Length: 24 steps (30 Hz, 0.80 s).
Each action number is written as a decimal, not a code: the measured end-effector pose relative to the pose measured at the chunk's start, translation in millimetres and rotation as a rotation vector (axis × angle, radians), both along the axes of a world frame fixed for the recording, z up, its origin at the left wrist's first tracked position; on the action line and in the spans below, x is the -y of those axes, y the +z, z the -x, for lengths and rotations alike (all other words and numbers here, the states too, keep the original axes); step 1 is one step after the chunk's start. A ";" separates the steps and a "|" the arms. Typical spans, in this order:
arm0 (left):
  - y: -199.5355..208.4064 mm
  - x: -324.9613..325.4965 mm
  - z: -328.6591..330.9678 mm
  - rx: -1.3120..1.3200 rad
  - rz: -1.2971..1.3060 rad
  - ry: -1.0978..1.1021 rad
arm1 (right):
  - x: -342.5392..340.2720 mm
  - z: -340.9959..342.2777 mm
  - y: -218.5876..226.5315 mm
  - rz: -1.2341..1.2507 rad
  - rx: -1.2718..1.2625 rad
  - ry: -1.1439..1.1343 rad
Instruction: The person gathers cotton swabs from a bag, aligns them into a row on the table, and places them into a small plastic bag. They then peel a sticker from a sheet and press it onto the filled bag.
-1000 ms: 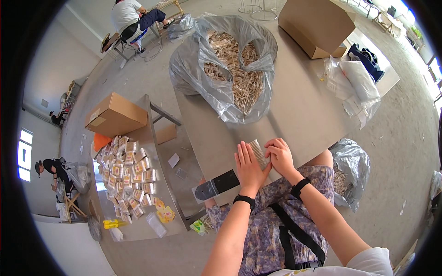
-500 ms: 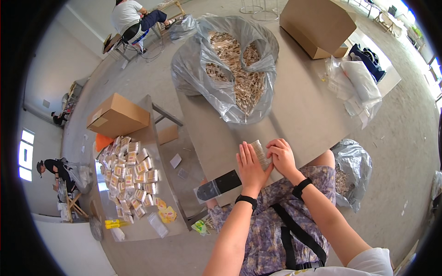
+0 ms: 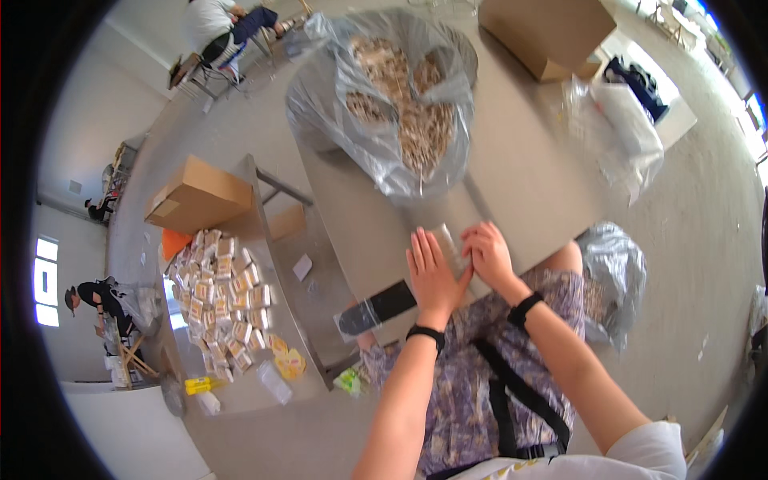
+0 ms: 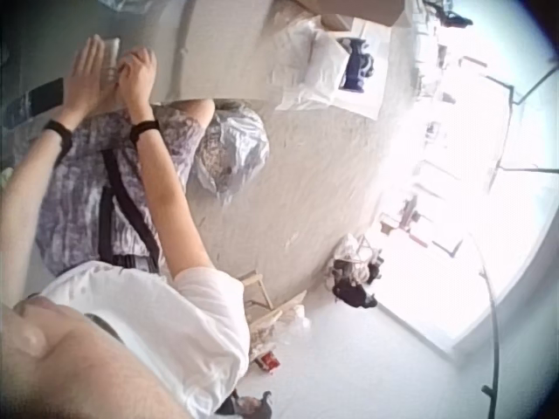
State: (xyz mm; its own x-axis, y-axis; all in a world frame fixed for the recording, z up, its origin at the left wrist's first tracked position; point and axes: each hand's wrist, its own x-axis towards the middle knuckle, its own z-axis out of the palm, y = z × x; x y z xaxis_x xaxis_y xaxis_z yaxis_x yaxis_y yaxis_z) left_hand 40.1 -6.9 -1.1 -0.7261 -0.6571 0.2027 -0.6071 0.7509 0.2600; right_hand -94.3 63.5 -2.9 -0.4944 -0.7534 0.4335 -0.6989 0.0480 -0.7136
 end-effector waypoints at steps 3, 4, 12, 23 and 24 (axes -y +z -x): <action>6.6 2.5 5.4 -0.022 -0.017 -0.017 | 1.6 4.7 6.0 0.005 0.036 0.005; 7.2 5.0 6.8 0.000 -0.034 -0.013 | 4.5 6.1 7.4 -0.011 0.058 0.008; 4.9 4.5 3.2 0.004 0.006 -0.019 | 2.2 0.9 3.4 -0.039 0.032 0.019; 6.8 2.9 3.4 0.009 -0.015 -0.011 | -0.4 1.5 2.9 -0.083 0.011 0.038; 7.0 3.3 3.4 0.011 -0.014 -0.012 | -0.2 1.5 3.1 -0.087 0.010 0.038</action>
